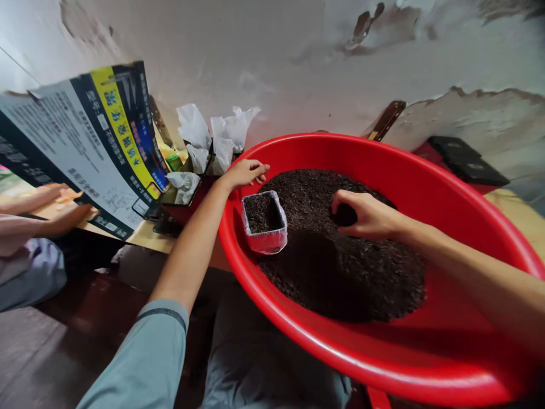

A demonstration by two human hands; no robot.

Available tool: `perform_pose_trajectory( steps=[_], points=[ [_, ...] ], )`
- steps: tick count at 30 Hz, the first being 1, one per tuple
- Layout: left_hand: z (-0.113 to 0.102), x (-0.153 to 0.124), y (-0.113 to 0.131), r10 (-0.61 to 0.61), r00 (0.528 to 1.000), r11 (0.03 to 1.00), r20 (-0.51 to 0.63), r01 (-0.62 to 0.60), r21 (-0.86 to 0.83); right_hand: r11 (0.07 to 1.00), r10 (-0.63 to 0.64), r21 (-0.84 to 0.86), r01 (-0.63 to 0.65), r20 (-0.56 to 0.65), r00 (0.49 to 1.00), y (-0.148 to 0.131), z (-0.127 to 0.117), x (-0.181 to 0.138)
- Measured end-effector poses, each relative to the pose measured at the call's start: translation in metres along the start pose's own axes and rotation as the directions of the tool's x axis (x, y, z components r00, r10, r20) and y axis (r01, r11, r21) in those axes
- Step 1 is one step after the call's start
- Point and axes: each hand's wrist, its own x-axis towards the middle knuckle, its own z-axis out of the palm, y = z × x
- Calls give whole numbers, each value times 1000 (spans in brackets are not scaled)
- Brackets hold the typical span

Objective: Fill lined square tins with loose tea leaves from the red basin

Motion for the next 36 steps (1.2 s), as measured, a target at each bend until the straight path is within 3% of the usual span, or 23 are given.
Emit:
perform_pose_trajectory(
  steps=[6, 10, 15, 22, 26, 29, 33, 36],
  points=[
    [-2, -2, 2, 27, 996, 997, 83, -33, 71, 960, -192, 170, 223, -182, 964, -60, -13, 54],
    [-3, 0, -2, 92, 993, 993, 72, -96, 66, 906, -385, 140, 400, -121, 915, -89, 0, 94],
    [-2, 6, -9, 141, 989, 990, 35, -141, -12, 845, -527, 78, 529, -44, 849, -99, 35, 115],
    [0, 6, -12, 116, 991, 990, 60, -110, -93, 851, -506, 138, 507, -46, 861, -93, 63, 108],
    [0, 10, -10, 106, 992, 994, 64, -105, -27, 846, -526, 111, 521, 16, 851, -94, 58, 105],
    [-4, 3, -2, 154, 988, 986, -15, -152, 74, 842, -539, 41, 538, 27, 842, -92, 43, 96],
    [-1, -45, 21, 280, 953, 921, -117, -231, 314, 892, -451, -29, 450, -79, 889, -71, 17, 63],
    [21, -98, 32, 245, 965, 826, 90, -257, 502, 968, -247, -75, 240, -101, 964, -32, 13, 30]
  ],
)
